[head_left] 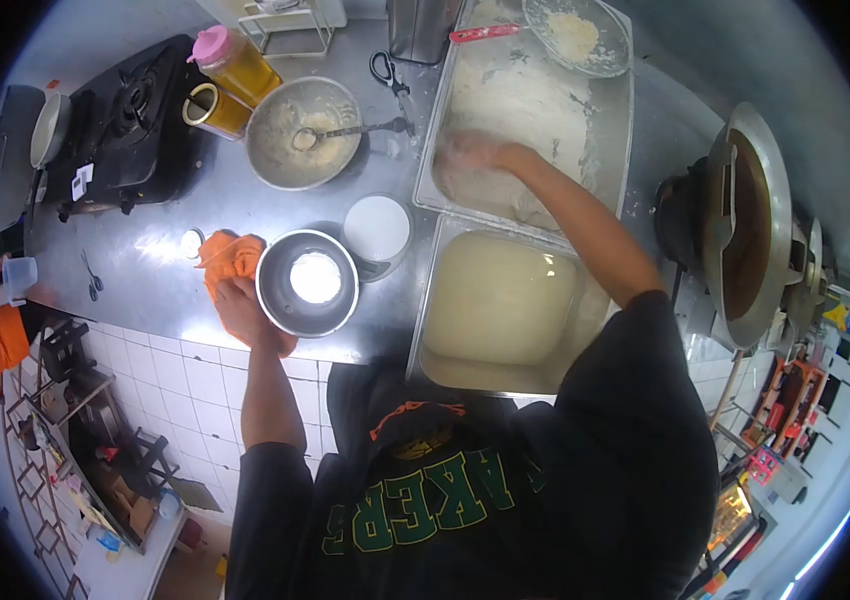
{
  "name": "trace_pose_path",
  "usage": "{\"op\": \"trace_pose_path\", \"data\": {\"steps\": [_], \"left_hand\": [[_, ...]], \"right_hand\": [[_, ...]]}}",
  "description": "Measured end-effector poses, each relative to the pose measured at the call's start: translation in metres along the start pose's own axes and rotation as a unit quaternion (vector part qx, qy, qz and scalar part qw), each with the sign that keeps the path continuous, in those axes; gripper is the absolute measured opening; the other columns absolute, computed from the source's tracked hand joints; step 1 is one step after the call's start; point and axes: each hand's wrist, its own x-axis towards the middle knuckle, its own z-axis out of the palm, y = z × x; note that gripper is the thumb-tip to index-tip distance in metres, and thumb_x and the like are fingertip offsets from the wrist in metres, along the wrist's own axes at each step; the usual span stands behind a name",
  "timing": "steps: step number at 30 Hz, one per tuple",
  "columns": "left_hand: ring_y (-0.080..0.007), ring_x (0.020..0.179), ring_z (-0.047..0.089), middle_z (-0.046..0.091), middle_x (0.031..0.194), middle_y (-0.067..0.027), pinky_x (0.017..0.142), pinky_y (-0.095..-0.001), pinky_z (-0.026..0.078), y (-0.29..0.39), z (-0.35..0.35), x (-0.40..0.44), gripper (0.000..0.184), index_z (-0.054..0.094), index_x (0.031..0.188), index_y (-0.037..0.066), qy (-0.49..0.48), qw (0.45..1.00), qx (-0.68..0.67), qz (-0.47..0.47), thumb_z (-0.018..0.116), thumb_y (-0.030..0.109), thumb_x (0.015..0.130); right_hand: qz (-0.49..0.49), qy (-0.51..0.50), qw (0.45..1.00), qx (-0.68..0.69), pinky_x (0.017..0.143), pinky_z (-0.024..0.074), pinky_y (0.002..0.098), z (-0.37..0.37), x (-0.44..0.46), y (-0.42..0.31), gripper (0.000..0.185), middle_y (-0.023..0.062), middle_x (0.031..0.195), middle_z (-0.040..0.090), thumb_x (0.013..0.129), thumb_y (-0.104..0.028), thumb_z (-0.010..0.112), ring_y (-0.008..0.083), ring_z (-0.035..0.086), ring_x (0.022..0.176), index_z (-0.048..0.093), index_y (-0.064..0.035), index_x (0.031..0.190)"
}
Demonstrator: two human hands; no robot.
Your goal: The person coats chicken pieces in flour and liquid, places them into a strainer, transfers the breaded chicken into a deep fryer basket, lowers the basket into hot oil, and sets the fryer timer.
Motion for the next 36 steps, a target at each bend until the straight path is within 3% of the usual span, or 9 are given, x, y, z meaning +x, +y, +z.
{"op": "trace_pose_path", "data": {"steps": [7, 10, 12, 16, 19, 21, 22, 27, 36], "left_hand": [[-0.0434, 0.090, 0.057, 0.059, 0.092, -0.0218, 0.077, -0.0538, 0.043, 0.005, -0.002, -0.001, 0.045, 0.052, 0.091, 0.000, 0.022, 0.999, -0.032, 0.013, 0.038, 0.043, 0.097], [-0.0398, 0.091, 0.056, 0.057, 0.093, -0.0199, 0.079, -0.0506, 0.043, 0.003, 0.000, -0.004, 0.045, 0.050, 0.091, 0.001, 0.004, 1.000, -0.018, 0.007, 0.035, 0.043, 0.098], [-0.0367, 0.091, 0.055, 0.055, 0.092, -0.0175, 0.080, -0.0482, 0.043, -0.009, 0.009, 0.003, 0.044, 0.049, 0.089, 0.002, 0.003, 1.000, -0.002, 0.009, 0.032, 0.042, 0.097], [-0.0370, 0.092, 0.055, 0.055, 0.091, -0.0179, 0.079, -0.0486, 0.043, -0.017, 0.013, 0.007, 0.044, 0.049, 0.089, 0.002, 0.006, 1.000, 0.020, 0.005, 0.033, 0.042, 0.097], [-0.0371, 0.093, 0.055, 0.056, 0.091, -0.0183, 0.079, -0.0488, 0.043, -0.025, 0.021, 0.009, 0.044, 0.049, 0.089, 0.002, 0.025, 0.999, 0.018, 0.021, 0.034, 0.043, 0.097], [-0.0371, 0.093, 0.056, 0.057, 0.092, -0.0180, 0.078, -0.0489, 0.044, -0.025, 0.020, 0.010, 0.044, 0.049, 0.089, 0.003, 0.020, 0.999, 0.013, 0.029, 0.034, 0.043, 0.097], [-0.0371, 0.093, 0.056, 0.057, 0.092, -0.0180, 0.078, -0.0489, 0.044, -0.023, 0.020, 0.008, 0.044, 0.049, 0.089, 0.003, 0.022, 0.999, 0.012, 0.029, 0.034, 0.043, 0.097], [-0.0371, 0.092, 0.056, 0.058, 0.094, -0.0173, 0.079, -0.0490, 0.044, -0.026, 0.020, 0.009, 0.045, 0.050, 0.090, 0.003, 0.000, 1.000, 0.011, 0.009, 0.034, 0.044, 0.097], [-0.0363, 0.096, 0.056, 0.056, 0.097, -0.0181, 0.079, -0.0480, 0.045, -0.017, 0.012, 0.004, 0.044, 0.049, 0.091, 0.002, 0.000, 0.999, 0.015, 0.035, 0.032, 0.042, 0.097]], "right_hand": [[-0.054, -0.151, 0.978, -0.132, 0.101, 0.0421, 0.0494, -0.013, -0.039, 0.010, 0.059, 0.0282, 0.120, 0.062, 0.095, -0.049, 0.045, 0.0402, 0.060, 0.113, 0.062, 0.0013, 0.120], [-0.193, 0.221, 0.955, -0.051, 0.088, 0.0501, 0.0445, 0.016, -0.026, 0.026, 0.047, 0.0251, 0.096, 0.070, 0.088, -0.042, 0.053, 0.0407, 0.065, 0.097, 0.073, 0.0012, 0.089], [-0.094, -0.053, 0.994, 0.002, 0.093, 0.0490, 0.0433, 0.021, -0.024, -0.016, 0.044, 0.0251, 0.109, 0.068, 0.085, -0.038, 0.055, 0.0398, 0.064, 0.103, 0.073, 0.0004, 0.096], [0.001, -0.151, 0.973, -0.173, 0.101, 0.0378, 0.0506, -0.008, -0.065, -0.044, 0.033, 0.0189, 0.125, 0.062, 0.086, -0.032, 0.056, 0.0342, 0.052, 0.125, 0.071, -0.0053, 0.100], [-0.089, -0.024, 0.958, -0.273, 0.110, 0.0307, 0.0509, -0.005, -0.096, 0.008, 0.047, 0.0218, 0.139, 0.052, 0.088, -0.041, 0.058, 0.0350, 0.039, 0.138, 0.064, -0.0107, 0.123], [0.051, 0.118, 0.969, -0.210, 0.119, 0.0214, 0.0480, -0.006, -0.113, 0.020, 0.073, 0.0203, 0.154, 0.034, 0.086, -0.063, 0.056, 0.0410, 0.025, 0.145, 0.051, -0.0182, 0.143], [0.111, 0.073, 0.980, -0.148, 0.119, 0.0238, 0.0456, 0.005, -0.103, 0.034, 0.093, 0.0253, 0.156, 0.027, 0.085, -0.072, 0.052, 0.0451, 0.027, 0.143, 0.027, -0.0169, 0.156], [0.227, 0.145, 0.955, -0.121, 0.115, 0.0329, 0.0439, 0.040, -0.090, -0.009, 0.095, 0.0298, 0.150, 0.035, 0.084, -0.068, 0.056, 0.0462, 0.040, 0.136, 0.030, -0.0076, 0.153], [0.016, 0.014, 0.997, 0.071, 0.112, 0.0350, 0.0435, -0.009, -0.120, 0.050, 0.084, 0.0273, 0.141, 0.050, 0.086, -0.055, 0.058, 0.0394, 0.048, 0.131, 0.036, -0.0019, 0.148]]}}
